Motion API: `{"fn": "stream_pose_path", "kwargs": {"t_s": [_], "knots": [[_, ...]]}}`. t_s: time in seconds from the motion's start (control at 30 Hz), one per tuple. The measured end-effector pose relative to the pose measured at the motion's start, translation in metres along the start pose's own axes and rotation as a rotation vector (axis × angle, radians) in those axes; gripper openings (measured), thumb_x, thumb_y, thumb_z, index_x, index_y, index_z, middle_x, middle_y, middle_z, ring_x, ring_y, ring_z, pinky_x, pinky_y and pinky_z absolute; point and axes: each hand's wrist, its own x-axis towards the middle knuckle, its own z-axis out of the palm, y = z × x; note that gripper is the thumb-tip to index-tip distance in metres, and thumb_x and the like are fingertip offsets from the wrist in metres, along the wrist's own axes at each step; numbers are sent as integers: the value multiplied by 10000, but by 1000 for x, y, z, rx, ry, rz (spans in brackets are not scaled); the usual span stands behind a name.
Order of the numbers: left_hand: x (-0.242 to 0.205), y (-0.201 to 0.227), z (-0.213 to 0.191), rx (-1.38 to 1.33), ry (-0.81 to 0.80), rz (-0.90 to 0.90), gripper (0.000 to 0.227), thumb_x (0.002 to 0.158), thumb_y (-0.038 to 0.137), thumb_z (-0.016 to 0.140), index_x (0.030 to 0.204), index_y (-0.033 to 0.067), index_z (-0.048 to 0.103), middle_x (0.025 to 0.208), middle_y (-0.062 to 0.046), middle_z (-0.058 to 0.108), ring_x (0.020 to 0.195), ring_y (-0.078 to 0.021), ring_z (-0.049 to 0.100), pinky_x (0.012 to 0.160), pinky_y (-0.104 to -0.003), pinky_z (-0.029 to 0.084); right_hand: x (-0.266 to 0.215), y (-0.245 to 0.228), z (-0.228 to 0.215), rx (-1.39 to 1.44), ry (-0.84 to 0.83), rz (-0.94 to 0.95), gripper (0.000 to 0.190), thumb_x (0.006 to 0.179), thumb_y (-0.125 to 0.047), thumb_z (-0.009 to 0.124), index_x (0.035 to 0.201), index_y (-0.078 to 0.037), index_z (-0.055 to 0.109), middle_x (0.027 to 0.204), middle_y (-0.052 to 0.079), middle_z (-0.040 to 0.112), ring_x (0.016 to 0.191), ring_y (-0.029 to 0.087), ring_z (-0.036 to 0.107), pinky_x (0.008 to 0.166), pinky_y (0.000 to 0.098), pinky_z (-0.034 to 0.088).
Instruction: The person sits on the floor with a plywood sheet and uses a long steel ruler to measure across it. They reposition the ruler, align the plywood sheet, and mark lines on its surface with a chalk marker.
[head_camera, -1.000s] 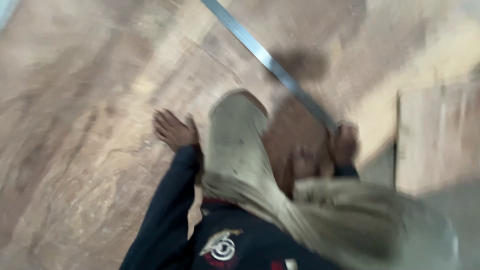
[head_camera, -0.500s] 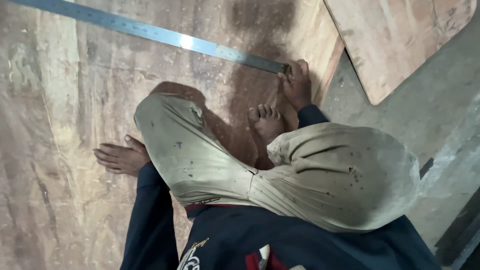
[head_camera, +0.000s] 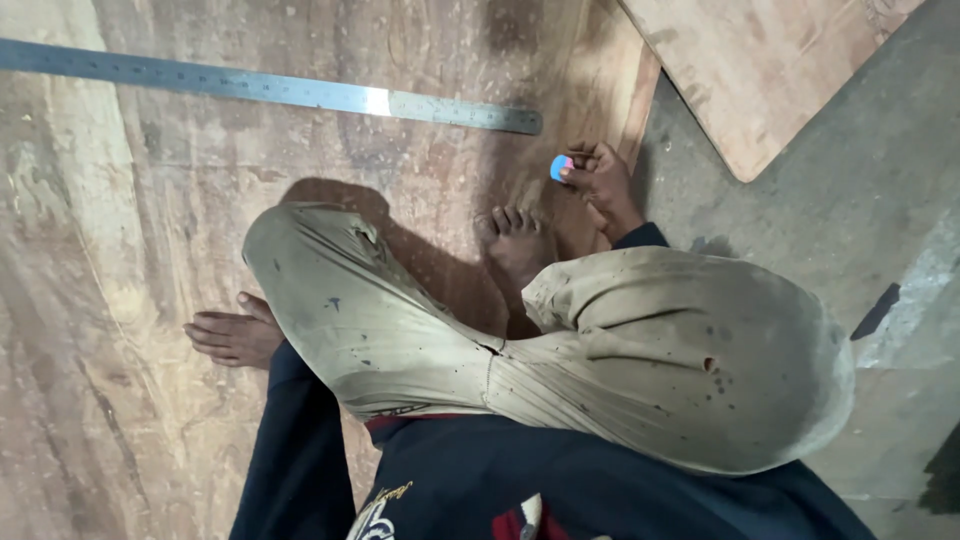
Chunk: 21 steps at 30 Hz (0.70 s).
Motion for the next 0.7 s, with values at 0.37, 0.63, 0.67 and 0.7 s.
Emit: {"fn": "stream_pose_path", "kwargs": {"t_s": [0.37, 0.63, 0.67, 0.7], "knots": [[-9, -16, 2, 25, -6, -69, 890, 1077, 739, 268, 1638, 48, 294, 1712, -180, 237, 1572, -399, 245, 1236, -594, 238, 6, -11, 66, -273, 121, -246, 194, 1000, -33, 696, 1170, -39, 604, 1010, 29, 689, 871, 104, 660, 752, 270, 554], [-14, -45, 15, 33, -13, -129, 893, 1072, 746, 264, 1639, 57, 299, 1712, -169, 244, 1572, -391, 254, 1240, -584, 248, 4, -38, 98, -732, 293, -466, 203, 958, -88, 725, 1105, -13, 608, 847, 94, 711, 769, 152, 696, 691, 315, 555], [-14, -46, 16, 32, -13, -134, 893, 1071, 747, 263, 1639, 58, 299, 1712, -168, 245, 1572, -390, 255, 1240, -583, 249, 5, -39, 100, -753, 311, -484, 198, 954, -84, 723, 1101, -15, 610, 841, 104, 712, 761, 170, 701, 687, 329, 555], [-10, -35, 23, 34, -14, -139, 894, 1070, 748, 263, 1639, 59, 300, 1712, -166, 246, 1572, -389, 257, 1240, -581, 251, 4, -40, 103, -773, 328, -501, 193, 950, -80, 722, 1096, -18, 611, 836, 113, 713, 753, 188, 706, 683, 343, 556]]}}
